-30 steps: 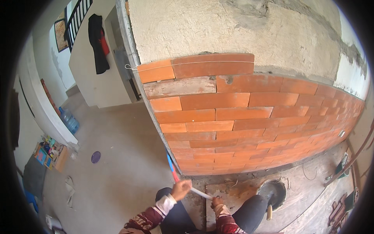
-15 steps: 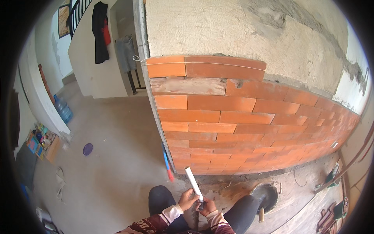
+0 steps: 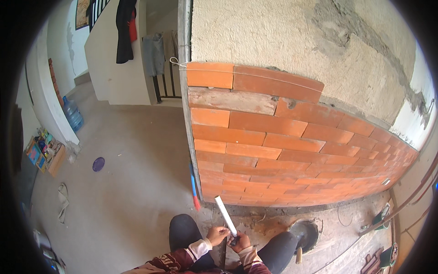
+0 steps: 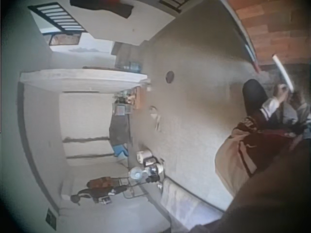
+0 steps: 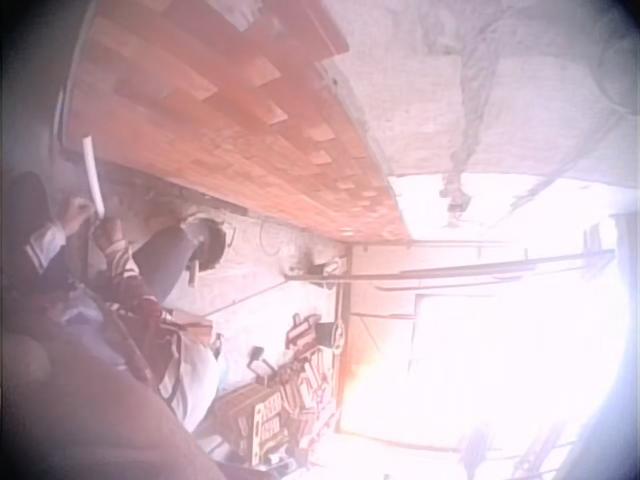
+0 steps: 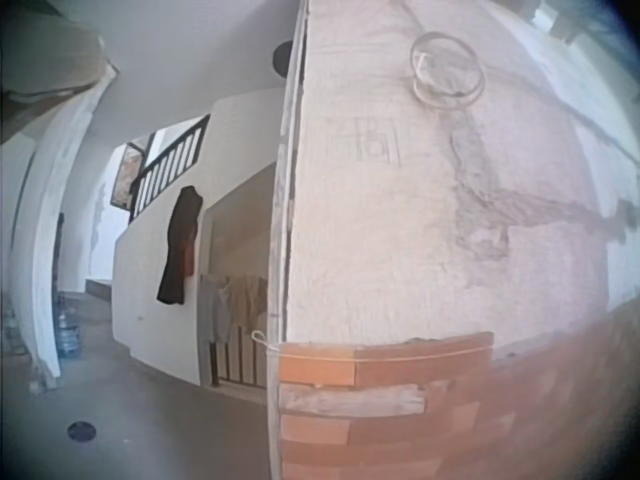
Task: The person applies mortar to the back of rectangular terracotta tiles using a trowel and places them onto a wall in a staggered pattern. They use a hammer to tap the tiles into position and adjust their alignment.
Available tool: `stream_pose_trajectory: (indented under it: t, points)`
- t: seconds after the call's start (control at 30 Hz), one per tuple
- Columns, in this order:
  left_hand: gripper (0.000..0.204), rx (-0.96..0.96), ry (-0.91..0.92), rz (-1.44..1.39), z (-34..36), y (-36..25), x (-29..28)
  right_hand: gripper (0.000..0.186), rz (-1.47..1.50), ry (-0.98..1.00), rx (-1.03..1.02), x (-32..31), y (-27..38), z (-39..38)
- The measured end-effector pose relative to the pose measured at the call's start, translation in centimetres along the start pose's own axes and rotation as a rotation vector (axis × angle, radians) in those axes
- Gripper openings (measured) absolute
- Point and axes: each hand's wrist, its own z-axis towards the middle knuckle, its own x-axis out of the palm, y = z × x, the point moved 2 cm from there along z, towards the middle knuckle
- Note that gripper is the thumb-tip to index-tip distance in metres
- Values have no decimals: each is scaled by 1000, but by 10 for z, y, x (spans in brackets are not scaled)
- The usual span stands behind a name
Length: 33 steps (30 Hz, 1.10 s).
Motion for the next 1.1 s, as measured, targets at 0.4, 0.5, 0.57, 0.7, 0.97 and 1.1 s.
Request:
stream_pose_trajectory:
  t: [0.4, 0.5, 0.57, 0.7, 0.97, 1.1]
  points:
    - [46, 158, -169, 538, -31, -37, -78, 21, -754, -982, -177, -140, -17, 105]
    - [61, 126, -267, 953, -38, -30, -104, 26, -990, -1052, -218, -146, -13, 105]
    - [76, -101, -252, 1118, -43, -27, -118, 29, -1073, -1053, -245, -148, -10, 107]
    - [79, -274, -213, 1024, -46, -6, -131, 35, -1190, -971, -341, -136, -11, 117]
    - [72, -282, -157, 1063, -21, -8, -119, 38, -1084, -521, -791, -93, 16, 108]
    - [68, -258, -136, 1031, -32, 1, -140, 38, -1504, -617, -1337, 3, 49, -26]
